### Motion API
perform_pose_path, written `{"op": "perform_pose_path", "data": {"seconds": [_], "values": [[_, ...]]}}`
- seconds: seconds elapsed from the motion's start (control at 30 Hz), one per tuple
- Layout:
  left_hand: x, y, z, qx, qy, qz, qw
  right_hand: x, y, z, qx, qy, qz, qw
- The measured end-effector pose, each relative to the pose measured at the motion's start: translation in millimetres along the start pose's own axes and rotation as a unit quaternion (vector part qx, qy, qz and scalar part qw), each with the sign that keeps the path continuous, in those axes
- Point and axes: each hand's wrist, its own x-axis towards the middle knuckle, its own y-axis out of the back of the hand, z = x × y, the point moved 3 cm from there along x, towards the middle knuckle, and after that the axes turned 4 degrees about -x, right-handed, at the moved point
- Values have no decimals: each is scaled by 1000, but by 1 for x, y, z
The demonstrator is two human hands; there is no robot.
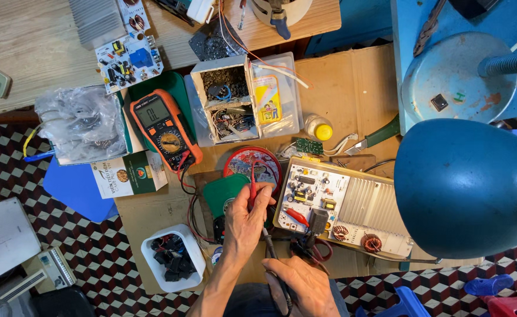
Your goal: The person uses a multimeter to test points on a circuit board, moving the probes between components and observing the display. They adjust the desk lamp for better visibility and continue probing different areas of the board throughout the clip.
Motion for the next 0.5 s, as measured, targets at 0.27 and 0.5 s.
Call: {"op": "perform_pose_path", "data": {"seconds": [0.27,0.5], "values": [[1,4,-15,1,-8,-11,1000,2,2,-7,-23,17,11,1000],[0,22,-29,-26,15,-6,1000,-11,-6,-9,-54,-23,-1,998]]}}
